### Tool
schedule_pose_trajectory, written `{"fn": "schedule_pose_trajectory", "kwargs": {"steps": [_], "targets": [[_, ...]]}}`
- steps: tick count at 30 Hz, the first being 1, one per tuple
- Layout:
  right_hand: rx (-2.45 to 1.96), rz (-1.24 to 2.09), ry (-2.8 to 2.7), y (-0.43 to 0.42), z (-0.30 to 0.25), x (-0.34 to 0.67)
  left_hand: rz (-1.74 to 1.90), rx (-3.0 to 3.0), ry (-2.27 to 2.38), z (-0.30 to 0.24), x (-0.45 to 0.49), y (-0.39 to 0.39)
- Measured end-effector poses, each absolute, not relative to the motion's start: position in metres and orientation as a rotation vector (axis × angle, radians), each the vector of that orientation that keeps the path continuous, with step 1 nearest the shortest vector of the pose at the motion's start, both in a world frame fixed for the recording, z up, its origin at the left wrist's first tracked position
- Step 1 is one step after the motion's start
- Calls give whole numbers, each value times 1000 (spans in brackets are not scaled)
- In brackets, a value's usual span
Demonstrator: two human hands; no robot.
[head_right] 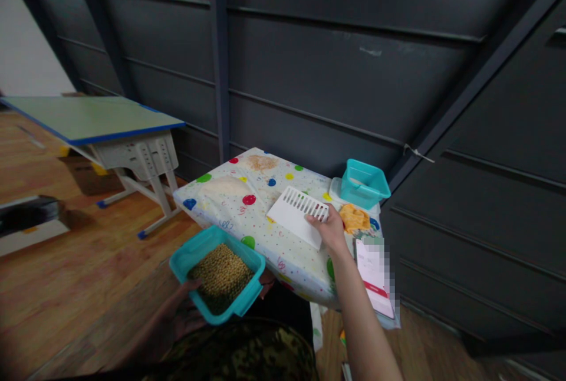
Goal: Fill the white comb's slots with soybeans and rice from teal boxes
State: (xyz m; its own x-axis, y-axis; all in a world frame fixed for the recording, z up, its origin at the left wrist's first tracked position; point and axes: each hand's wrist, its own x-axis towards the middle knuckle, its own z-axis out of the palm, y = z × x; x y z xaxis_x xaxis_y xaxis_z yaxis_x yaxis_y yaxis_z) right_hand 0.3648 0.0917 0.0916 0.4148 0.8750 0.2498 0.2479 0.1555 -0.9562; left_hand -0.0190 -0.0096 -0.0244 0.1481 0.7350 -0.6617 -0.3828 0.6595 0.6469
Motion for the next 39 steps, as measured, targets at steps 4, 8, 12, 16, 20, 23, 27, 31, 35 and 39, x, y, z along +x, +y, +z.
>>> {"fn": "schedule_pose_trajectory", "kwargs": {"steps": [4,8,12,16,20,23,27,31,35,39], "targets": [[-1398,617,-1067,83,86,361,847,391,1230,-15,-14,-11],[-1388,656,-1069,76,82,356,856,372,1223,-9,-12,-13],[-1405,596,-1027,67,75,351,926,405,1132,-10,-11,-21],[-1405,620,-1016,53,70,346,917,398,1128,-12,-7,-25],[-1397,644,-1016,35,72,330,905,376,1127,-14,-3,-23],[-1386,693,-1054,26,76,316,916,365,1129,-16,-3,-24],[-1353,702,-1056,30,80,309,943,386,1091,-16,-5,-25],[-1380,495,-993,54,84,319,910,387,1142,-12,-5,-21],[-1434,409,-1022,75,85,331,890,417,1122,-8,-6,-21],[-1439,394,-1088,81,84,333,931,450,1083,-6,-10,-26]]}}
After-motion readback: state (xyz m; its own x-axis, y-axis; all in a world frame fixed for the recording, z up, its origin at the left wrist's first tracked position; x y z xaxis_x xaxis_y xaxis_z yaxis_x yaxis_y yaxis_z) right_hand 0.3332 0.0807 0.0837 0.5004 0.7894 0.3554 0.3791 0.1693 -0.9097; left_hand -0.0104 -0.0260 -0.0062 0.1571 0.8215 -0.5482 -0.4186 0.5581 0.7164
